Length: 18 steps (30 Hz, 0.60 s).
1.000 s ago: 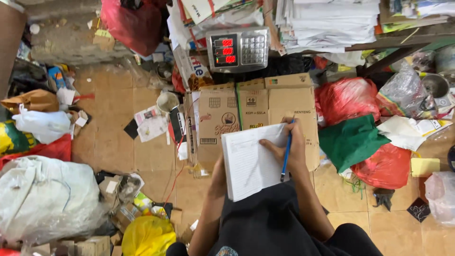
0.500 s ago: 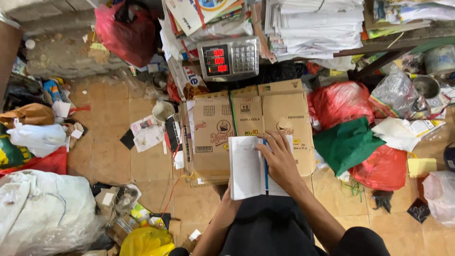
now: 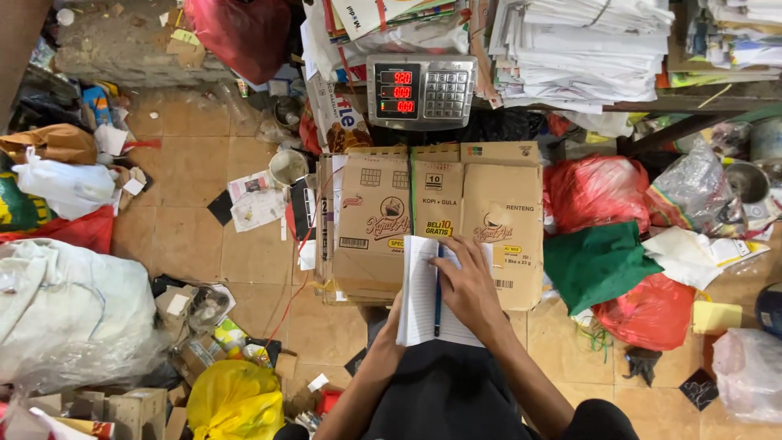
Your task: Weighing a bag and cardboard boxes on a digital scale and recording the weights in a notebook.
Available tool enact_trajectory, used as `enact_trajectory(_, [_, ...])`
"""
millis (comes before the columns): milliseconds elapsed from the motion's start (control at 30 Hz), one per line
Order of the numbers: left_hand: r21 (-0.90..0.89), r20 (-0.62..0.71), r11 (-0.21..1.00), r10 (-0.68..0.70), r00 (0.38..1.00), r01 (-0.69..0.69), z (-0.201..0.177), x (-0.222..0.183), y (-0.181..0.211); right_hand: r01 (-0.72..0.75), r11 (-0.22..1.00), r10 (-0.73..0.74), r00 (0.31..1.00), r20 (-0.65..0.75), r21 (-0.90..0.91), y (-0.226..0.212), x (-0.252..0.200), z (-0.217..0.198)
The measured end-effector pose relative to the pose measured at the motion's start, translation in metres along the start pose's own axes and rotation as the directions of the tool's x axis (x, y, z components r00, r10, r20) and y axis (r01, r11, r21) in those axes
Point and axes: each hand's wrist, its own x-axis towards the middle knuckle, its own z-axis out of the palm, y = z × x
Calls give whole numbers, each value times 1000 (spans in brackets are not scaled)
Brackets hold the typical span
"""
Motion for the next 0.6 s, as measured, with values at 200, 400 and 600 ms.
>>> enact_trajectory(200, [281,-168,956,-36,985,83,220,-44,87,-44,974,81,984,-160,222,0,8,11])
enact_trajectory(400, [596,-181,794,275,944,-117,201,-29,110,-462,781,486,872,56,420,-16,36,4])
enact_trajectory(600, [825,23,469,527,849,-314,219,2,170,-522,662,424,853,305,538,25,33,74])
